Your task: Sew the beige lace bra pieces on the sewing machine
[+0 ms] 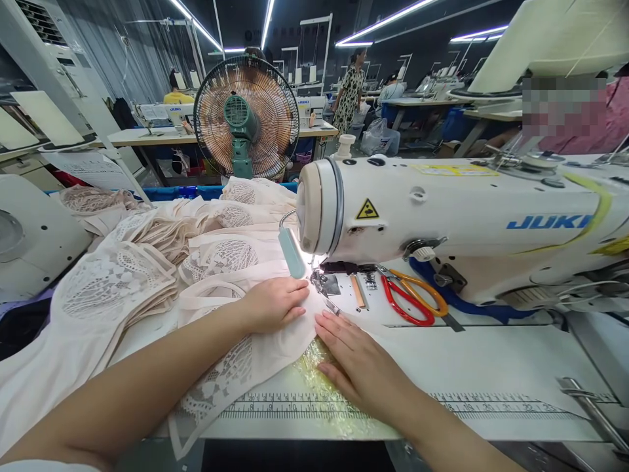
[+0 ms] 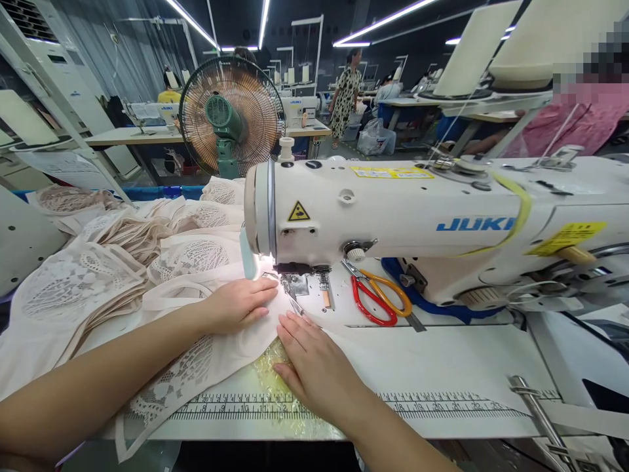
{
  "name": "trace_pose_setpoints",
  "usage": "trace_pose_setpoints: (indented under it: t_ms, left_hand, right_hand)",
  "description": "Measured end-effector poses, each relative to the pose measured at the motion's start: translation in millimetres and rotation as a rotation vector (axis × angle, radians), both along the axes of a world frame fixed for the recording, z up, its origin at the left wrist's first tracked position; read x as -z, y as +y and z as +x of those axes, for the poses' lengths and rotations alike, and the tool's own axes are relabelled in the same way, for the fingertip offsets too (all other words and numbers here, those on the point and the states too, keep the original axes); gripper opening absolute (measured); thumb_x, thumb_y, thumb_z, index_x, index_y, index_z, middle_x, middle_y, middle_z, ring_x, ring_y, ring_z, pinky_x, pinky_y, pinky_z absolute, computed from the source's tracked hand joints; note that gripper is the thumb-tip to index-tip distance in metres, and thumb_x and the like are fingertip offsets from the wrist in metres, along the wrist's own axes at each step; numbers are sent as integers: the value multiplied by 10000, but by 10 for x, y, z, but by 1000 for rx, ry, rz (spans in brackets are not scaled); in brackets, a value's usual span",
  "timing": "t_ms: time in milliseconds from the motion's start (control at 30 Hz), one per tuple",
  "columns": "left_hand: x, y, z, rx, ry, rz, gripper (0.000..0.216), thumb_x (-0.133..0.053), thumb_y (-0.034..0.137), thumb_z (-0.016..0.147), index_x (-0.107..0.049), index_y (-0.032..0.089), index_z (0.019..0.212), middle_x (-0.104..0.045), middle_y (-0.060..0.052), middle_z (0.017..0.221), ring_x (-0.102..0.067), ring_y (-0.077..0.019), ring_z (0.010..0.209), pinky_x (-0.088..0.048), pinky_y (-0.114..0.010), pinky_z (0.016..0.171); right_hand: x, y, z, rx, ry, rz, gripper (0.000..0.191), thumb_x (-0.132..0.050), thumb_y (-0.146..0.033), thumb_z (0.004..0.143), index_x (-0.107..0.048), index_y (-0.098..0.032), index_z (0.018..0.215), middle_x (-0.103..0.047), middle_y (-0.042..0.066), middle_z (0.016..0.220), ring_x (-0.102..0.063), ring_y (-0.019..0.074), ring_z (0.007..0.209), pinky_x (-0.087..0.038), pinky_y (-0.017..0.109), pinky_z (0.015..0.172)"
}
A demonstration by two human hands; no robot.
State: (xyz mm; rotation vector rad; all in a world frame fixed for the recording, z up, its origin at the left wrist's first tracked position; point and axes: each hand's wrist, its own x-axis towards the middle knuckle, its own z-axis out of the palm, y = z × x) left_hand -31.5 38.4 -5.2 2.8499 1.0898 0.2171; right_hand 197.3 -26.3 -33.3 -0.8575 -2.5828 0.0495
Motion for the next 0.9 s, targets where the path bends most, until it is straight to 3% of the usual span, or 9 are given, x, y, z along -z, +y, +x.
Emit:
trace_pose_setpoints:
  t_ms: [467,700,800,900]
  left_hand:
    - [-62,33,-10,4,56,-21,387,-409,332,935,-499,151,1265,-481,-88,1380,-541,-254,1137,-465,-381,923]
    - [-87,197,-77,90,95,117,390,-396,344,941,-508,132,1250,-533,-128,1319,-540,-277,1133,-465,-405,910]
    - [-143,219,-68,143,79,189,340,-384,322,943,-571,138,1159,-575,-137,1263,-560,-288,1097,-468,-442,901]
    - [-212,38,39,147,48,161,315,-320,202,943,-627,155,993,-616,-113,1197,-613,-230,989,-499,-396,849]
  right_hand:
    - [-49,11,-2,19,-25,6,443,-473,-252,895,-523,-20,1268,-527,190,1332,-466,290,1262,-458,471,1003]
    - [-70,39,-18,72,1,-29,442,-463,-282,892,-538,-45,1258,-516,190,1342,-454,294,1271,-469,464,993]
    - [-68,44,-19,76,13,-61,440,-468,-280,888,-529,-75,1273,-516,173,1347,-452,282,1274,-461,465,1002]
    - [-82,47,-23,55,-13,-88,449,-483,-281,877,-536,-57,1263,-519,175,1343,-463,294,1264,-461,473,999]
